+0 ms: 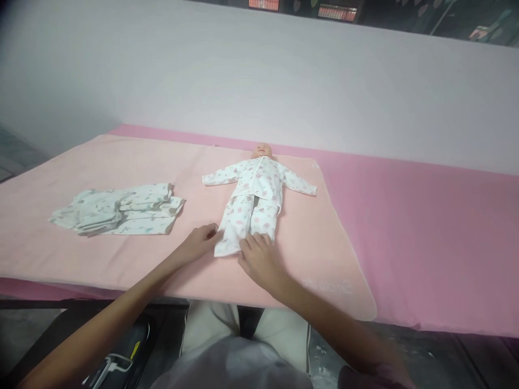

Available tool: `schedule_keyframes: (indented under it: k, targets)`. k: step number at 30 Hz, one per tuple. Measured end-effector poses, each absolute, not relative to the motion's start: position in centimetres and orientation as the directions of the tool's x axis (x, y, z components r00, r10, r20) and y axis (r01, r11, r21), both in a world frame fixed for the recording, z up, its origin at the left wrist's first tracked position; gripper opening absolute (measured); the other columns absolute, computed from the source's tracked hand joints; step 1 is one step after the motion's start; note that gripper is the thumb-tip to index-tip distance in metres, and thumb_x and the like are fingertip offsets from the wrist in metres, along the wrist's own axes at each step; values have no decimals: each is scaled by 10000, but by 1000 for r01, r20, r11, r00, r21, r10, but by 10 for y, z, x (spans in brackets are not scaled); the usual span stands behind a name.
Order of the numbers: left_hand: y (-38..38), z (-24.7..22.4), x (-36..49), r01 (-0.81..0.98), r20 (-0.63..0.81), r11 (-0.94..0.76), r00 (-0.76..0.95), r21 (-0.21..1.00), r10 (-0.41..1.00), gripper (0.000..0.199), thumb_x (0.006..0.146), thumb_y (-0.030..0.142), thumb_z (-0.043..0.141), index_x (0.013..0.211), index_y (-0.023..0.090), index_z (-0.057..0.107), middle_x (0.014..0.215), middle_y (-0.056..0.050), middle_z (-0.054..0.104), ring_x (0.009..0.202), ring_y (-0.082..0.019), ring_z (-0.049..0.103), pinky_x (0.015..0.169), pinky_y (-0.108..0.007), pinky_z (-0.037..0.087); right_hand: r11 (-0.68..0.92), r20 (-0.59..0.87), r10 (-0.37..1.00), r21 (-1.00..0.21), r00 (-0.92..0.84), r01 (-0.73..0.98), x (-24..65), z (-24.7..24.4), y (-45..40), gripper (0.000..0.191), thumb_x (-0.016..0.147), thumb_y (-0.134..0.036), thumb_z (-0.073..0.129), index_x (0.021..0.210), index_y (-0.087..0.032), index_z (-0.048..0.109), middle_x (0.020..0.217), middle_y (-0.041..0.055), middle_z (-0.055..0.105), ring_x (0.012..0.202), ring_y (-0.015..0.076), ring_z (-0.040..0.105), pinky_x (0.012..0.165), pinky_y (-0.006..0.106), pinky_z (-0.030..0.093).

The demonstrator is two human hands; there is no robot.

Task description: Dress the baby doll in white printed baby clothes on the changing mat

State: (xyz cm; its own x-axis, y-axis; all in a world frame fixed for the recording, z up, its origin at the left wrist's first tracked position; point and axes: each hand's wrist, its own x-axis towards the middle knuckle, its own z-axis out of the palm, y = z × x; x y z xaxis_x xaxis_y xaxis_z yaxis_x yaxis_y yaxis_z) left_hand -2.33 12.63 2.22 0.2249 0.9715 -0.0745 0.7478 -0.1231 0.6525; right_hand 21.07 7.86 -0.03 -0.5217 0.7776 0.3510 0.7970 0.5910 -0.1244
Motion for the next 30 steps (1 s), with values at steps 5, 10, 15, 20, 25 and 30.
schedule_keyframes:
  k: [5, 10, 15, 20, 25, 30]
  targets:
    - [89, 24, -38, 601, -103, -99, 292, 793, 951, 271, 986, 526, 550, 1084, 274, 570, 905, 4, 756, 836, -241, 707, 786, -374, 520, 584, 359, 794, -228, -490, 779, 238, 3, 55, 71, 1030, -266, 552, 1069, -251, 609, 1061, 105, 684, 969, 309, 592, 843, 471, 426]
    - [61, 22, -30, 739, 170, -335, 293, 585, 941, 383, 986, 473, 581, 1322, 296, 535, 1125, -87, 736, 995, -317, 669, 894, -497, 505, 434, 434, 862, -365, -262, 823, 269, -10, 42, 192, 985, -280, 613, 1170, -257, 566, 1174, 126, 678, 1010, 330, 607, 836, 486, 484]
    - [64, 17, 25, 744, 307, -605, 528, 283, 792, 278, 1016, 393, 582, 1266, 274, 604, 1322, -128, 673, 1165, -345, 598, 964, -529, 445, 391, 350, 906, -485, -236, 782, 282, -14, 51, 183, 947, -159, 549, 1104, -253, 543, 984, 73, 660, 893, 288, 619, 789, 448, 507]
    - [72, 12, 63, 740, 320, -660, 599, 127, 734, 129, 1046, 221, 498, 1039, 213, 626, 1056, -101, 694, 1002, -286, 596, 903, -472, 419, 331, 300, 936, -569, -185, 753, 295, -4, 48, 264, 872, -107, 558, 1097, -244, 537, 908, 35, 610, 859, 252, 606, 762, 397, 500]
    - [63, 15, 52, 701, 370, -674, 578, 232, 728, 90, 1046, 257, 520, 1018, 211, 593, 1072, -72, 689, 1024, -252, 596, 944, -439, 402, 393, 325, 915, -571, -241, 721, 316, 2, 38, 275, 968, -238, 615, 1237, -247, 559, 1021, 51, 658, 950, 253, 626, 892, 432, 502]
    - [84, 20, 20, 880, 312, -266, 144, 394, 939, 441, 1007, 594, 559, 1159, 181, 584, 1244, -155, 655, 1132, -339, 568, 956, -482, 411, 283, 254, 953, -563, -164, 776, 317, 5, 61, 350, 1033, -510, 591, 1237, -227, 612, 1152, 113, 673, 1069, 306, 626, 953, 490, 507]
